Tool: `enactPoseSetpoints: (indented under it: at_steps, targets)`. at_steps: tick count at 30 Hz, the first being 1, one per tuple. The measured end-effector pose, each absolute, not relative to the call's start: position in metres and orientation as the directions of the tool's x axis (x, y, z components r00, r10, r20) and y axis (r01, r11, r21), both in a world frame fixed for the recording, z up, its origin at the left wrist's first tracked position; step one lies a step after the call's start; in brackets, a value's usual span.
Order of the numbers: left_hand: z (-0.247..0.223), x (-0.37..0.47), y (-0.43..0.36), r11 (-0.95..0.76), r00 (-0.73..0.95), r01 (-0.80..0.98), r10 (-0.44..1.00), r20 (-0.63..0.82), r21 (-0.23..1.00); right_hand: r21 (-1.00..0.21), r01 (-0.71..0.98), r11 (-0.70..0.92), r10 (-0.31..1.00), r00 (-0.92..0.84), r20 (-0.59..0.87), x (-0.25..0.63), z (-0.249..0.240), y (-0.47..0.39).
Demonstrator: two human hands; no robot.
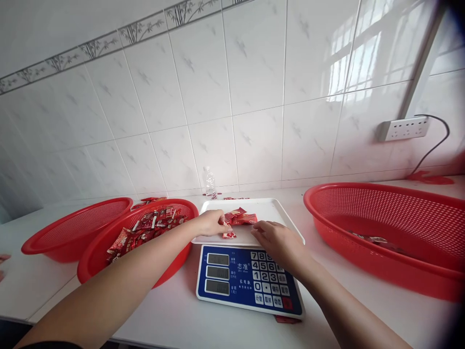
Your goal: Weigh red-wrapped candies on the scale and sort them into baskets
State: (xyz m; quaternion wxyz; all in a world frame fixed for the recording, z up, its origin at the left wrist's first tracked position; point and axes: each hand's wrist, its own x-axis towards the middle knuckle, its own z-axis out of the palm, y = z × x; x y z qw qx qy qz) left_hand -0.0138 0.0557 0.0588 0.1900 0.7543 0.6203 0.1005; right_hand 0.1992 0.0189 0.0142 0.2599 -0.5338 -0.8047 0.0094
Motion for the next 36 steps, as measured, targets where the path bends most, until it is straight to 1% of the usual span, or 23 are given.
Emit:
enactPoseSetpoints:
  at_steps: [3, 4, 6, 7, 8, 10, 13, 15, 17, 20, 23, 26, 29, 32, 36]
  targets:
    - [0.063, -0.008, 0.043, -0.119, 0.176, 0.846, 0.982, -0.062, 0.520, -0.322, 0.822, 0.470, 0.817, -0.266, 0.511, 0.199, 0.015, 0.017]
    - [0.066, -0.006, 0.036, -0.119, 0.177, 0.813, 0.983, -0.047, 0.570, -0.353, 0.783, 0.512, 0.787, -0.264, 0.557, 0.199, 0.016, 0.015]
    - [0.075, 0.001, 0.020, -0.142, 0.195, 0.717, 0.981, -0.002, 0.683, -0.439, 0.647, 0.623, 0.729, -0.277, 0.626, 0.199, 0.019, 0.010]
    - [0.079, 0.004, 0.011, -0.156, 0.215, 0.568, 0.976, 0.038, 0.808, -0.479, 0.557, 0.678, 0.702, -0.299, 0.647, 0.199, 0.020, 0.006]
    - [0.083, 0.008, 0.001, -0.155, 0.231, 0.431, 0.971, 0.057, 0.889, -0.509, 0.465, 0.725, 0.674, -0.322, 0.665, 0.198, 0.021, 0.003]
    - [0.089, 0.015, -0.019, -0.166, 0.255, 0.268, 0.962, 0.096, 0.949, -0.532, 0.301, 0.791, 0.611, -0.355, 0.708, 0.198, 0.024, -0.004]
    - [0.090, 0.023, -0.045, -0.198, 0.302, 0.127, 0.941, 0.152, 0.972, -0.510, 0.116, 0.852, 0.514, -0.363, 0.777, 0.198, 0.026, -0.013]
    - [0.088, 0.026, -0.058, -0.207, 0.334, 0.072, 0.927, 0.172, 0.976, -0.513, 0.019, 0.858, 0.481, -0.381, 0.790, 0.199, 0.028, -0.018]
    - [0.086, 0.028, -0.068, -0.207, 0.366, 0.040, 0.914, 0.178, 0.978, -0.542, -0.074, 0.837, 0.468, -0.417, 0.779, 0.201, 0.030, -0.024]
    - [0.083, 0.028, -0.077, -0.230, 0.402, 0.013, 0.892, 0.206, 0.973, -0.622, -0.208, 0.755, 0.470, -0.490, 0.734, 0.204, 0.033, -0.032]
    - [0.080, 0.027, -0.079, -0.269, 0.405, 0.030, 0.884, 0.234, 0.963, -0.701, -0.285, 0.654, 0.497, -0.537, 0.682, 0.207, 0.036, -0.036]
    - [0.075, 0.026, -0.078, -0.267, 0.377, 0.019, 0.894, 0.241, 0.963, -0.762, -0.362, 0.537, 0.530, -0.557, 0.639, 0.207, 0.036, -0.038]
    - [0.070, 0.025, -0.078, -0.260, 0.337, -0.025, 0.907, 0.253, 0.965, -0.788, -0.451, 0.419, 0.562, -0.553, 0.615, 0.206, 0.035, -0.036]
    - [0.068, 0.026, -0.080, -0.252, 0.318, -0.048, 0.913, 0.254, 0.967, -0.792, -0.521, 0.318, 0.558, -0.573, 0.601, 0.205, 0.030, -0.033]
    - [0.067, 0.027, -0.084, -0.243, 0.303, -0.089, 0.917, 0.259, 0.966, -0.802, -0.543, 0.249, 0.546, -0.606, 0.579, 0.205, 0.025, -0.029]
